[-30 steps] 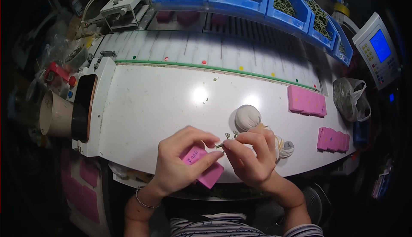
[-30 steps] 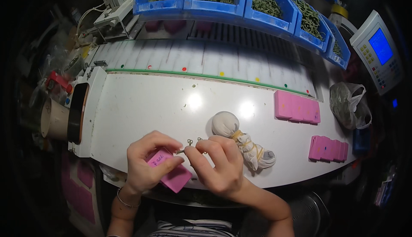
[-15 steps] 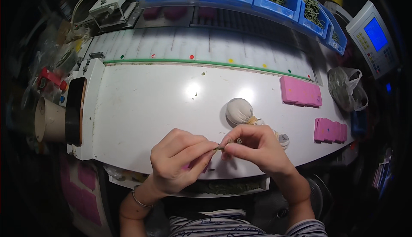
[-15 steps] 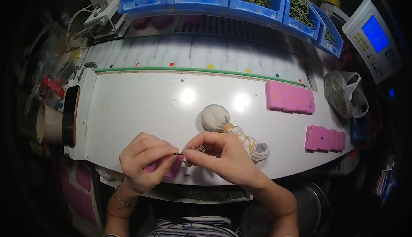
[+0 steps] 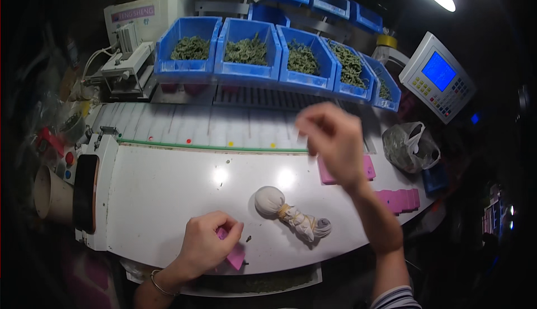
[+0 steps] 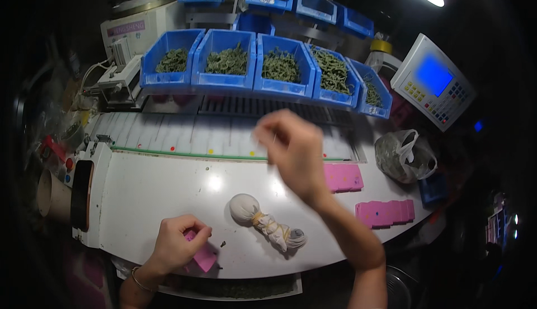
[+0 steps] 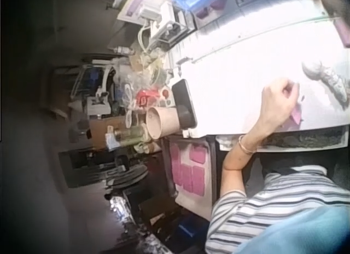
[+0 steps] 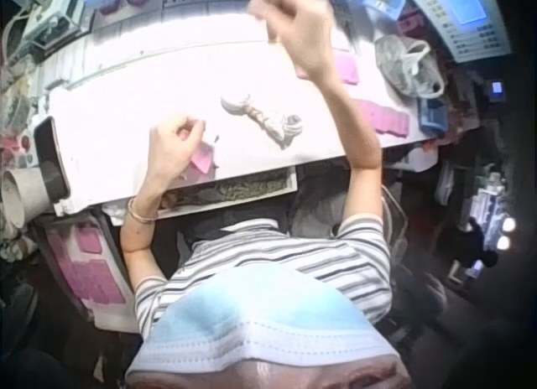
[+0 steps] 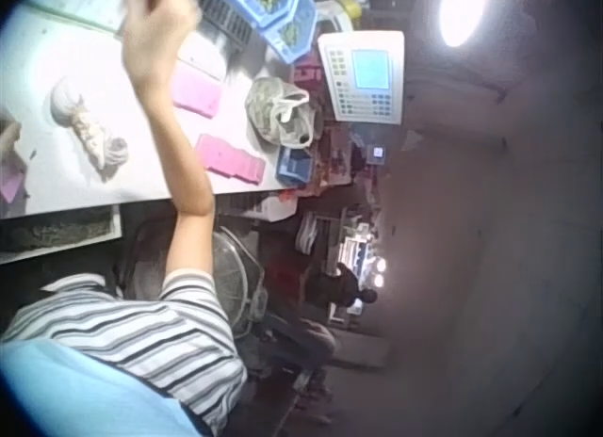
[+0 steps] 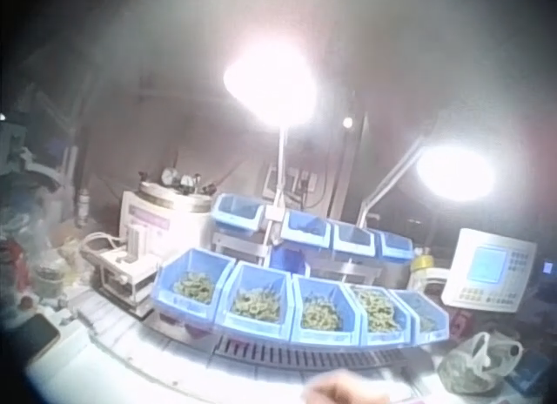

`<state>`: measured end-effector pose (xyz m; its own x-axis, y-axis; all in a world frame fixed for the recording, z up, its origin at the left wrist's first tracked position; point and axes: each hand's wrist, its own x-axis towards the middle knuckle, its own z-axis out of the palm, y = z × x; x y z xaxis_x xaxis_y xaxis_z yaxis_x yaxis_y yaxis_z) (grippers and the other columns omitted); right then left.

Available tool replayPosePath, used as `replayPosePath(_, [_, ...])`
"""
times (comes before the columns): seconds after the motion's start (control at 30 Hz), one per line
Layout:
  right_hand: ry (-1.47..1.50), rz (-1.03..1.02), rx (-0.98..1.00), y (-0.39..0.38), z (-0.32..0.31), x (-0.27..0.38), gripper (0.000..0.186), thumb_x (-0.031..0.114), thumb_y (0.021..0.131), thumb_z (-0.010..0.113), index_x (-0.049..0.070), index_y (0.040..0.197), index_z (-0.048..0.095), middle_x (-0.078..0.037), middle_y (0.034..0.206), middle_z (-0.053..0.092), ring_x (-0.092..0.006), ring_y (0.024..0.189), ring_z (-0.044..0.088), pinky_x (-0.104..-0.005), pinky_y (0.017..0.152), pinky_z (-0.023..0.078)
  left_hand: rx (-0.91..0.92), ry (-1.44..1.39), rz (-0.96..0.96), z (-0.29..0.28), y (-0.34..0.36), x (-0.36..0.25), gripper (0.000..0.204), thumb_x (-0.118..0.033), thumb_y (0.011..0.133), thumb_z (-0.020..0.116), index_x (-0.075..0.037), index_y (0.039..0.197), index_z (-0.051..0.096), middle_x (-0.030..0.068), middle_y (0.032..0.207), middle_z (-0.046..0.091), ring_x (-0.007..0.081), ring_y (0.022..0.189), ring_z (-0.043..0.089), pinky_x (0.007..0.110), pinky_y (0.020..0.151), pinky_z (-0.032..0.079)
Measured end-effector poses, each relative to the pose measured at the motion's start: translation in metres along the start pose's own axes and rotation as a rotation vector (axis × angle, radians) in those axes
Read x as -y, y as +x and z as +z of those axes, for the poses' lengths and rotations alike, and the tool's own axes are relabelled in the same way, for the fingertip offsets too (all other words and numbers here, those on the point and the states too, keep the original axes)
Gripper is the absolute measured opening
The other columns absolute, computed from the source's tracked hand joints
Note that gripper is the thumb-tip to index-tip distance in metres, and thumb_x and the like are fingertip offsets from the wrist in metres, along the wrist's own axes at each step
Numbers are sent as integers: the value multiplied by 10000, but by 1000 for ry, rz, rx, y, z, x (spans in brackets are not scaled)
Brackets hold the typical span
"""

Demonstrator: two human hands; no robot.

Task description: Placing decorative botanicals and figurines into silicone molds and finishing them.

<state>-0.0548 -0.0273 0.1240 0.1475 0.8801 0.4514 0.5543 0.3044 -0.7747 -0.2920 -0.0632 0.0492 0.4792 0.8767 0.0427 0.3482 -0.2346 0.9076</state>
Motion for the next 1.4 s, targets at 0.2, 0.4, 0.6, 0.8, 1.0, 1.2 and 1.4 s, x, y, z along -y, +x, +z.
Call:
replayPosePath(0.2, [-294,-140,-221,88,-29,-5,186,148,856,581,-32,892,614,-150,760,636,-215,593,616,-303,542,476,66,-403,-200,6,7,16,408,-365,894,512,25,813,601,100,704,628,127,586,584,250,573,473])
replayPosePath(0.4, [-75,-406,489,-89,48,25,335,113,767,671,13,1060,546,-132,1027,542,-307,930,528,-391,791,447,-119,-1091,-584,12,16,15,843,-669,873,92,39,1155,454,148,758,619,187,663,621,285,618,515])
replayPosePath(0.6, [974,592,593,-89,39,2,338,277,960,368,-8,961,549,-66,948,491,-158,776,508,-284,748,424,254,-834,-27,26,4,-23,940,-732,785,219,-51,1424,116,125,769,586,123,598,546,225,542,463])
replayPosePath(0.8, [797,555,593,-101,36,-21,350,219,952,389,-9,1189,510,-104,1086,521,-156,909,549,-281,852,420,332,-762,-56,39,8,-7,665,-590,902,243,-42,1273,302,77,687,524,82,515,483,219,483,447])
replayPosePath(1.0, [-165,49,195,-119,16,-31,324,135,922,464,4,1215,508,-128,1106,539,-204,959,536,-294,905,391,231,-823,-139,39,6,11,524,-467,970,168,-42,1216,354,97,651,522,112,477,497,258,465,482])
replayPosePath(1.2, [717,598,247,-116,41,-12,217,111,929,402,-25,956,568,-118,950,560,-176,818,535,-283,755,425,261,-813,-103,40,2,-19,563,-480,958,234,-53,1321,280,61,658,519,80,497,472,205,486,426])
replayPosePath(1.4, [-92,81,143,-114,38,-17,219,70,879,479,-21,1069,539,-169,1057,516,-292,919,500,-347,778,425,276,-889,-97,39,8,-10,508,-472,965,229,-45,1201,373,48,645,501,68,484,454,201,466,424])
